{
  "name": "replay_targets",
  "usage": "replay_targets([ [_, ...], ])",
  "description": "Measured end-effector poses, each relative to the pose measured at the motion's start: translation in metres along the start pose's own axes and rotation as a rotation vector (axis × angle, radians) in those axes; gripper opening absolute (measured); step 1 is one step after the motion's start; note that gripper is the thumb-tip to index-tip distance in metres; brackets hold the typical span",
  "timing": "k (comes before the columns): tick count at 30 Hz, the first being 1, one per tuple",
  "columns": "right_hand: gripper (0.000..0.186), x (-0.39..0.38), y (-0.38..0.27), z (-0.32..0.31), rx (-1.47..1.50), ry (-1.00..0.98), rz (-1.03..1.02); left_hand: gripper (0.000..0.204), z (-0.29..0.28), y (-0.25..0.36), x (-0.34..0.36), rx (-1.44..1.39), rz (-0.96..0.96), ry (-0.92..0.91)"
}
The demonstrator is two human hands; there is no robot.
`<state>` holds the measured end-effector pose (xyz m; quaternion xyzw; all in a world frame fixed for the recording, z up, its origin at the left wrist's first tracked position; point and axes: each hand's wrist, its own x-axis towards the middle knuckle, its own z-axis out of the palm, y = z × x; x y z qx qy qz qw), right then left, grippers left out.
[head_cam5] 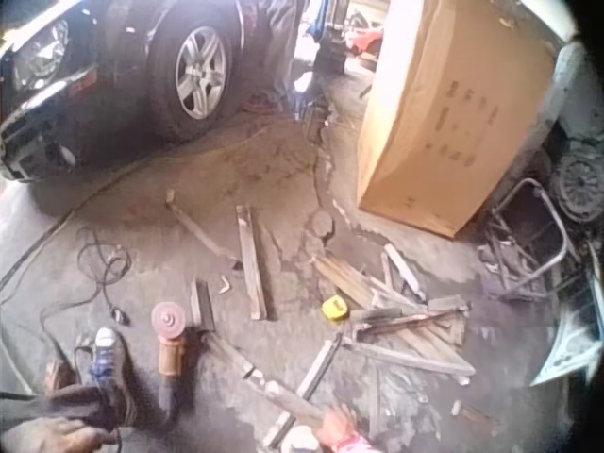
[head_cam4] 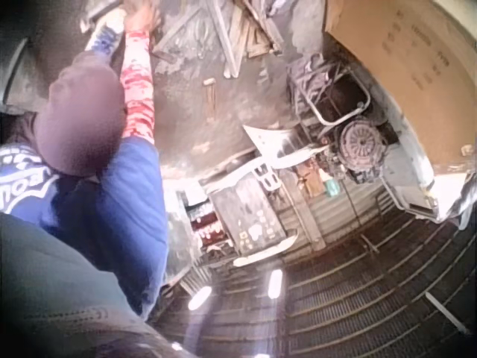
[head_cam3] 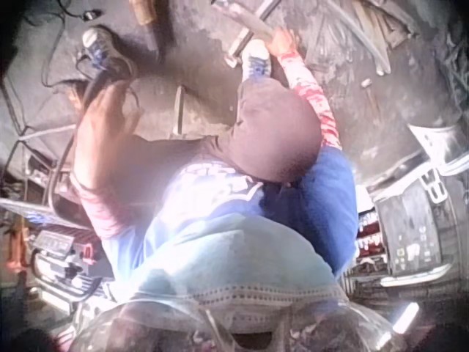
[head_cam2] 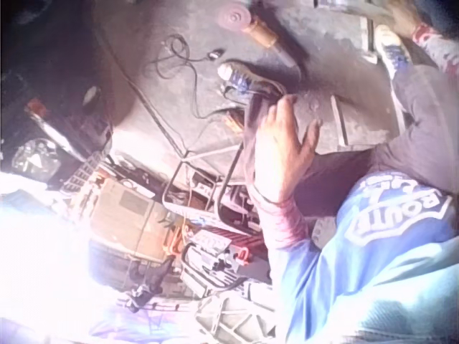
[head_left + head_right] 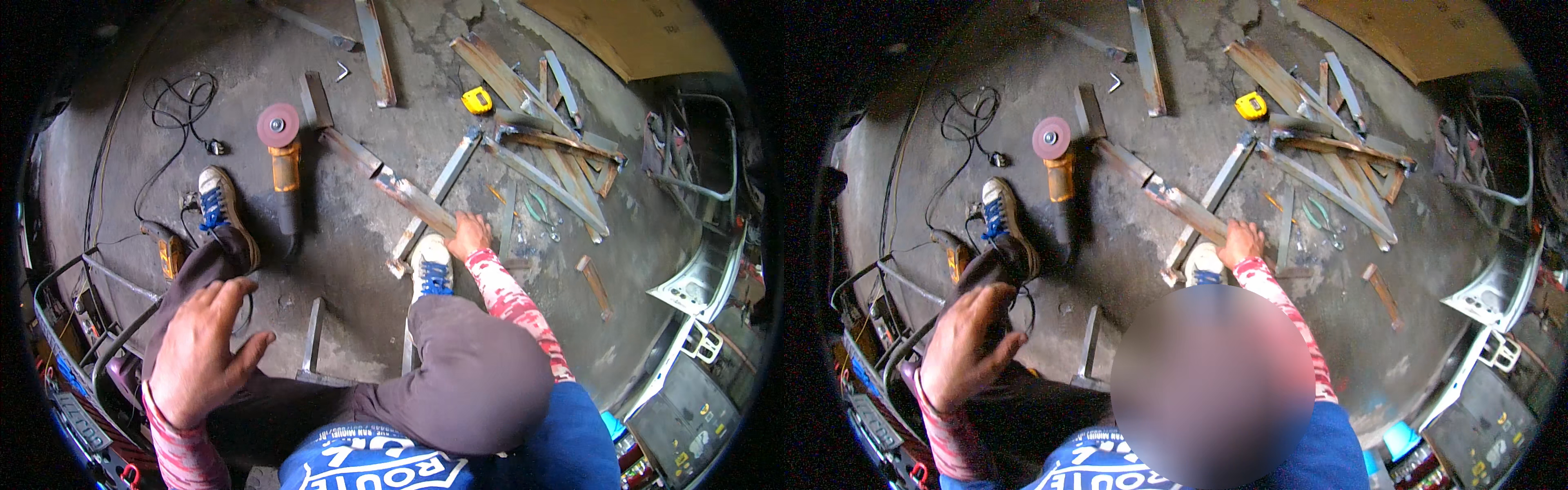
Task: The person measures and marks a metal bar with a tape measure and pencil, then uses an angle grinder to cut the bar. The person handles several metal pieces and tools on the floor of a workshop.
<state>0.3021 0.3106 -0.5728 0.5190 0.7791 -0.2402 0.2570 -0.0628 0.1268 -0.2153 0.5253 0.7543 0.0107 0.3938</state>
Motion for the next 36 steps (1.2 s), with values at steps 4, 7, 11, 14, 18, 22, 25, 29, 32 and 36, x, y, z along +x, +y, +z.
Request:
replay_targets([
  [4,0.049,0.009,0.013,-0.007,0.032,0.078,-0.096,0.053,-0.005,0.007,0.002,0.051,-0.005,-0.019],
  [7,0.039,0.001,0.009,-0.010,-0.008,0.132,-0.210,0.053,-0.010,0.005,0.002,0.011,-0.042,-0.042],
  [11,0.036,-0.013,0.000,-0.024,0.100,0.248,-0.162,0.058,-0.015,-0.001,0.000,0.023,-0.110,-0.053],
  [14,0.035,-0.005,-0.007,-0.046,0.199,0.303,-0.123,0.056,-0.019,-0.006,-0.002,0.035,-0.007,-0.009],
  [18,0.035,0.045,-0.032,-0.087,0.404,0.400,-0.109,0.059,-0.019,-0.011,-0.004,0.001,-0.057,-0.051],
  [22,0.047,0.148,-0.087,-0.160,0.322,0.400,-0.068,0.056,-0.020,-0.015,-0.002,-0.033,-0.049,-0.054],
  [25,0.070,0.193,-0.139,-0.221,0.407,0.551,-0.021,0.055,-0.023,-0.015,-0.003,-0.016,-0.042,-0.033],
  [29,0.077,0.149,-0.163,-0.275,0.656,0.600,-0.238,0.055,-0.028,-0.012,-0.006,-0.038,0.015,0.028],
  [32,0.066,0.079,-0.147,-0.282,0.652,0.405,-0.354,0.053,-0.026,-0.008,-0.011,-0.030,0.140,0.103],
  [36,0.063,-0.032,-0.094,-0.266,0.439,0.251,-0.466,0.048,-0.015,-0.005,-0.020,0.026,0.330,0.219],
])
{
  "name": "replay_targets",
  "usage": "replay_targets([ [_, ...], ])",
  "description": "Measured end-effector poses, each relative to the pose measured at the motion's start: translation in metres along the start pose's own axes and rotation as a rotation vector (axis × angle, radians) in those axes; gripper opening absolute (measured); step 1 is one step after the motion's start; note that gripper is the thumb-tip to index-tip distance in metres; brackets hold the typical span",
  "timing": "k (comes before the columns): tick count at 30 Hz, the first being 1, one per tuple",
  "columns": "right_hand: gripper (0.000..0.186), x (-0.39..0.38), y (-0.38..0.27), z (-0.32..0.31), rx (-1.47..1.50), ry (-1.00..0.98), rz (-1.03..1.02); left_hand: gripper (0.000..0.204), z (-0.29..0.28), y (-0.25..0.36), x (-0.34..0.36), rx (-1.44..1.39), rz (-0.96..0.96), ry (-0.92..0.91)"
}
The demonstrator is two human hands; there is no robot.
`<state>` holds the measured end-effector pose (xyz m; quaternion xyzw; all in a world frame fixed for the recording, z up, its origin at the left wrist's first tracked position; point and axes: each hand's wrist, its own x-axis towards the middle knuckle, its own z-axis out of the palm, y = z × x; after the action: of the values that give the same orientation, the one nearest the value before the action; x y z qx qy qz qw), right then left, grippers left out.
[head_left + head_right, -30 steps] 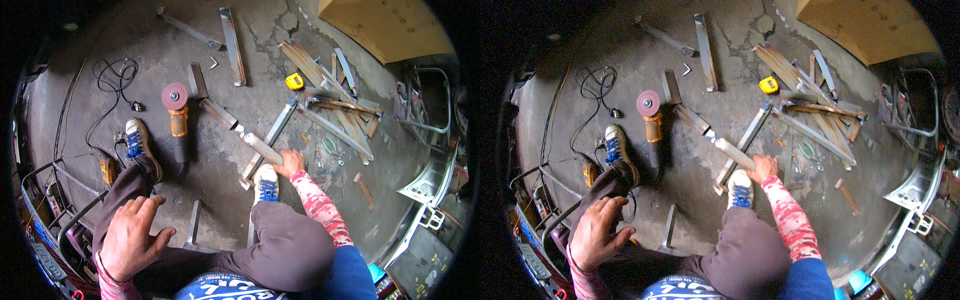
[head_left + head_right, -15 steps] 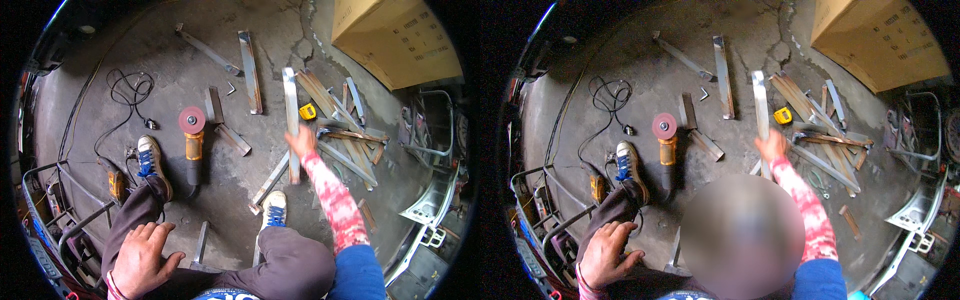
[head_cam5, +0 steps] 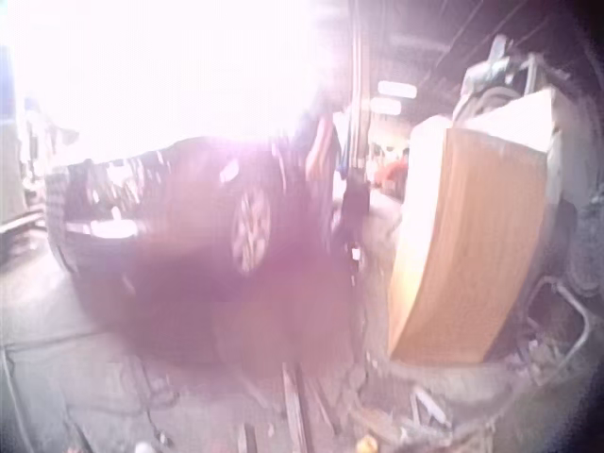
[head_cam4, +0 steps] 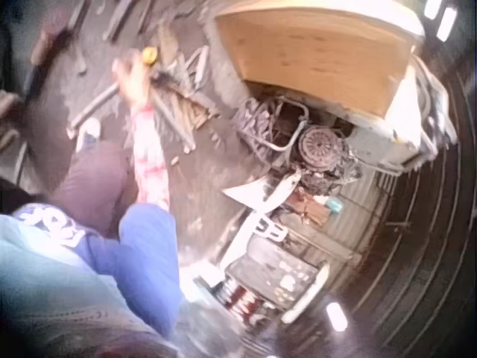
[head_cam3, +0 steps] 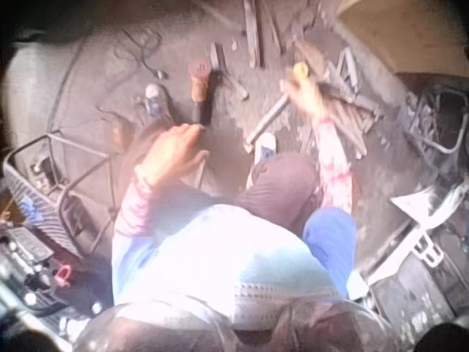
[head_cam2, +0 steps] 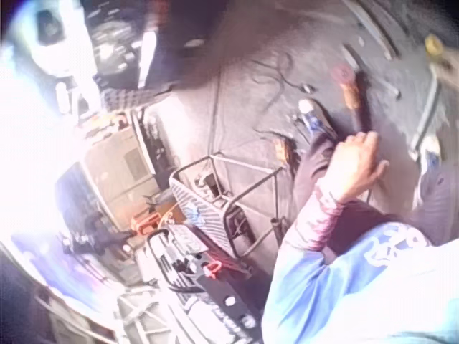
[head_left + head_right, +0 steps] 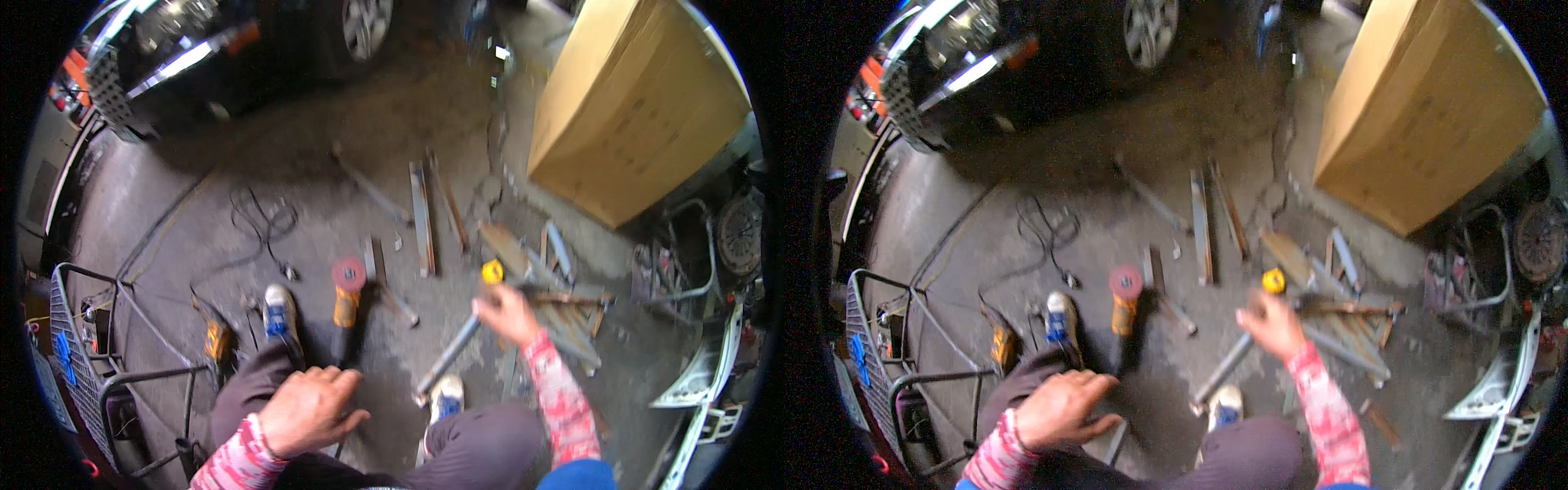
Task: The person measures and marks a metal bar with a tape measure and pencil, then uses an angle grinder to cut the bar. The person handles several metal pieces and tools on the floor of a workshop.
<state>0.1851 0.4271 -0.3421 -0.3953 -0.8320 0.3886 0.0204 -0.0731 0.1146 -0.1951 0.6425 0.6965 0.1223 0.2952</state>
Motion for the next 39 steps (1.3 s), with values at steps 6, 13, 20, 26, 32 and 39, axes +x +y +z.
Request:
replay_targets([
  [6,0.061,-0.153,-0.017,-0.039,0.344,-0.008,0.163,0.051,0.012,0.006,-0.013,-0.008,-0.099,-0.047],
  [13,0.059,-0.219,-0.075,-0.055,0.262,0.128,-0.030,0.058,0.037,-0.009,0.024,0.070,-0.148,-0.108],
  [20,0.050,-0.223,-0.016,-0.056,0.173,0.219,0.307,0.058,0.056,-0.016,0.053,0.115,-0.140,-0.120],
  [26,0.044,-0.226,-0.001,-0.061,0.453,0.192,0.301,0.060,0.068,0.006,0.051,0.134,-0.094,-0.155],
  [32,0.047,-0.218,-0.021,-0.057,0.344,0.099,0.331,0.056,0.074,0.014,0.032,0.135,-0.004,-0.183],
  [39,0.048,-0.202,-0.029,-0.046,0.345,0.046,0.297,0.054,0.060,0.003,0.004,0.082,0.001,-0.055],
])
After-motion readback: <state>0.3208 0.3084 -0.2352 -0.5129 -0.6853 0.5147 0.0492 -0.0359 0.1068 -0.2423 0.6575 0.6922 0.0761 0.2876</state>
